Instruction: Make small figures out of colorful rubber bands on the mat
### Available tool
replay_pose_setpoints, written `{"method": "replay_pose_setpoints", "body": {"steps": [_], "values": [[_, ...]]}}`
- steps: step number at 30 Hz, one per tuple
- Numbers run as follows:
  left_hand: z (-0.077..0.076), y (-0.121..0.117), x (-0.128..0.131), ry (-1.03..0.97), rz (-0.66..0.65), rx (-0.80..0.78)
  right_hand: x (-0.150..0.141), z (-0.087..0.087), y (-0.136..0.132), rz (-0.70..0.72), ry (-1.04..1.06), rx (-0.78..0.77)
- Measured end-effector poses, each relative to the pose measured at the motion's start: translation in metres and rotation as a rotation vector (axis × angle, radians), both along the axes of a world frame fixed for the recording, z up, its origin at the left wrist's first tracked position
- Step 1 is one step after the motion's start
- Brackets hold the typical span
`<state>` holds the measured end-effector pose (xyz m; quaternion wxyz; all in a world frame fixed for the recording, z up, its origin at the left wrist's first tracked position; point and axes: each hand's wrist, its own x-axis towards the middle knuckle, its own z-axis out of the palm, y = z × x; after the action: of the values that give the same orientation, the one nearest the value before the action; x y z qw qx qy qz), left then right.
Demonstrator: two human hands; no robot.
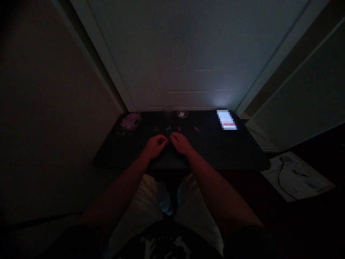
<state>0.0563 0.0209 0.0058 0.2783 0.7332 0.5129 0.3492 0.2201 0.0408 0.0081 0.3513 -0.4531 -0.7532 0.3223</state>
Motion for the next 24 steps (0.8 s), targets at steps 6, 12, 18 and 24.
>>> {"method": "replay_pose_setpoints", "body": {"steps": [6,12,18,24], "values": [[0.0024,-0.0003,-0.0002,0.041,-0.008,0.012,0.0005,-0.0025,0.0019,0.003,0.005,0.012],[0.0023,0.0000,-0.0005,0.045,-0.007,0.016,0.0017,-0.0034,0.0042,0.013,0.074,-0.010],[0.0008,0.0001,-0.0009,0.056,0.003,0.020,0.0035,-0.0068,0.0049,0.060,0.131,-0.030],[0.0027,-0.0005,-0.0006,0.074,0.006,0.011,0.0026,-0.0050,0.0047,0.018,0.041,-0.001]]}}
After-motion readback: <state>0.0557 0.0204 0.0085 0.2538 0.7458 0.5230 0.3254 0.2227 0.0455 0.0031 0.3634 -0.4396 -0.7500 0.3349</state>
